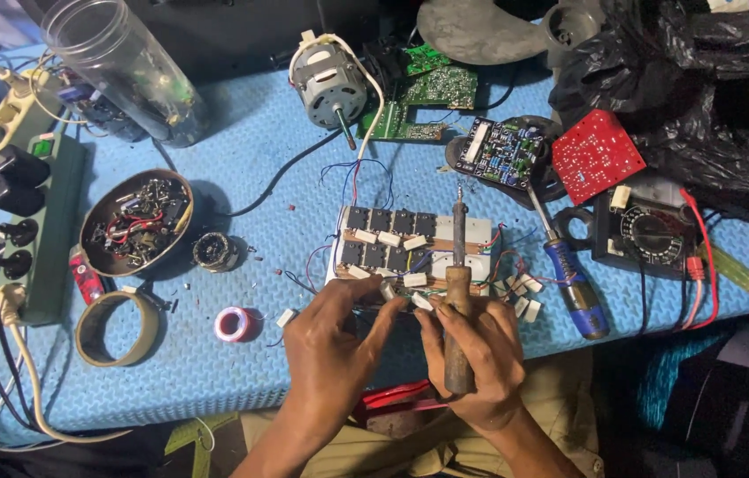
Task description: Soldering transistors and resistors onto a heatsink and trimming wires with pliers.
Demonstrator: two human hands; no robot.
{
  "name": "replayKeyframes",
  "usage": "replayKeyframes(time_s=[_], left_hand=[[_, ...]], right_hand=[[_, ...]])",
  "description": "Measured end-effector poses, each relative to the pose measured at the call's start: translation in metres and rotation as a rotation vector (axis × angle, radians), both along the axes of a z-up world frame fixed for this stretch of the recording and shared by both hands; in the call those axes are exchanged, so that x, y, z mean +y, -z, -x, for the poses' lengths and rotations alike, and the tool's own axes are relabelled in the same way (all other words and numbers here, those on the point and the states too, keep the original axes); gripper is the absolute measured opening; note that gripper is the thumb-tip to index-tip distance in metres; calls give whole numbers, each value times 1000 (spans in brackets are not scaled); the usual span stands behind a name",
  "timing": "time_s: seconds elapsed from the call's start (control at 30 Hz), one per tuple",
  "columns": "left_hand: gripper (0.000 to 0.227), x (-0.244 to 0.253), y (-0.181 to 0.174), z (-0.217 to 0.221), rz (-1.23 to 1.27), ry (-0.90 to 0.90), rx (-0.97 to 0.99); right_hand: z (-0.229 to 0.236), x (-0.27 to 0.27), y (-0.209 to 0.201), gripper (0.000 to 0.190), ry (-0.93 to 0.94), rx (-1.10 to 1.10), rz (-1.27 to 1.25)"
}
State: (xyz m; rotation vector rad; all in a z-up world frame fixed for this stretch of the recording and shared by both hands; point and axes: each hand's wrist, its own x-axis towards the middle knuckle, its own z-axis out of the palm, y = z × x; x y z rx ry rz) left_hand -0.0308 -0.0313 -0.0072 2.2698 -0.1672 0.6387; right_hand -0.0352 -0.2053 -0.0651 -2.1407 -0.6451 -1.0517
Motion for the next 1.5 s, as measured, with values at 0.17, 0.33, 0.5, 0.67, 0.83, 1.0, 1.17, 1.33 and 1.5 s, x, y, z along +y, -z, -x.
replayKeyframes(time_s=[0.17, 0.33, 0.5, 0.67, 0.83, 1.0, 1.17, 1.33, 1.5], left_hand=[[21, -3, -1, 0, 28, -1, 40], [22, -5, -5, 0, 57, 45, 41], [23, -5, -5, -1, 33, 82, 47], [18, -8, -16, -4, 2, 156, -7], [17, -8, -16, -6, -81, 151, -7], [16, -6, -16, -9, -154, 161, 0], [20, -4, -15, -10, -240, 214, -34], [22, -1, -13, -11, -220, 256, -32], [22, 1, -15, -10, -196, 276, -40]], right_hand=[[-5, 2, -8, 47, -19, -29, -30], [-3, -1, 0, 55, -41, -7, -15], [-4, 0, 6, 51, -37, -34, -45], [-7, 1, 8, 53, -47, -76, -68], [-6, 1, 8, 52, -47, -67, -75], [-8, 2, 8, 52, -57, -69, -68], [-7, 1, 13, 51, -52, -65, -88], [-8, 0, 14, 50, -32, -57, -79], [-7, -2, 18, 58, -55, -60, -68]])
